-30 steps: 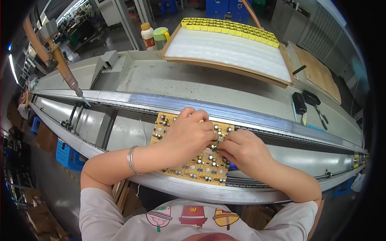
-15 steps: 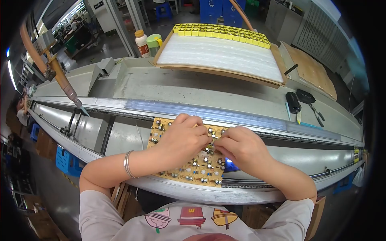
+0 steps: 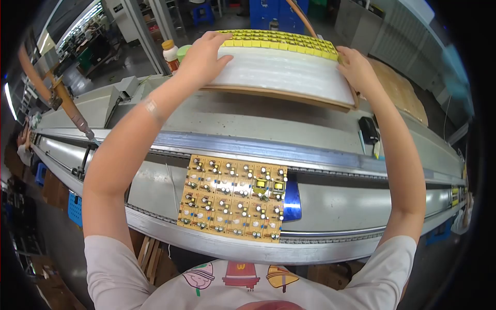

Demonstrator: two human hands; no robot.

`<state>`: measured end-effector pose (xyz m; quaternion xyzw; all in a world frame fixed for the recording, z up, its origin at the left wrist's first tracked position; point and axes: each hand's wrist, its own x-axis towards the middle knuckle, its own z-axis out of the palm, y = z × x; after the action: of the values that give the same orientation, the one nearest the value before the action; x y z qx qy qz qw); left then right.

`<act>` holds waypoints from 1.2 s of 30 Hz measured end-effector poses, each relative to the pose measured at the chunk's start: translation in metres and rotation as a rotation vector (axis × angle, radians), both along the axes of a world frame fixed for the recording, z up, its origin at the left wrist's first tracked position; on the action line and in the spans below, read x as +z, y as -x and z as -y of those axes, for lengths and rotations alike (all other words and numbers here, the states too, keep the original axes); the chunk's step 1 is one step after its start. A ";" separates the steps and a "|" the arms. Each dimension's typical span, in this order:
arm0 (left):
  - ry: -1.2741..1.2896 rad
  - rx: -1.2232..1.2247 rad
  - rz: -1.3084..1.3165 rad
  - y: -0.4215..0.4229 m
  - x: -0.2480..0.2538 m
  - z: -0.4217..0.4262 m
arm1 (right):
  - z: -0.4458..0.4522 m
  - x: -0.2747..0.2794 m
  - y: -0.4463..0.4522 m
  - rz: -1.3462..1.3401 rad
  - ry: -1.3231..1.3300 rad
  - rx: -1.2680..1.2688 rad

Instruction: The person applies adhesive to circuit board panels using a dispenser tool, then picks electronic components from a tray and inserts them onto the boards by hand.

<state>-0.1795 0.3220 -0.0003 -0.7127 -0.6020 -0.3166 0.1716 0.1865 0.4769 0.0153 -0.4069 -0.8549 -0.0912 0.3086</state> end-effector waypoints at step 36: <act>0.214 -0.334 0.571 -0.052 -0.006 0.146 | 0.217 -0.025 0.002 -0.325 0.545 0.347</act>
<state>-0.1273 0.1756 -0.0066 -0.6979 -0.5308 -0.4619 -0.1335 0.1849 0.2595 -0.0101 -0.3321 -0.8439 0.2598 0.3317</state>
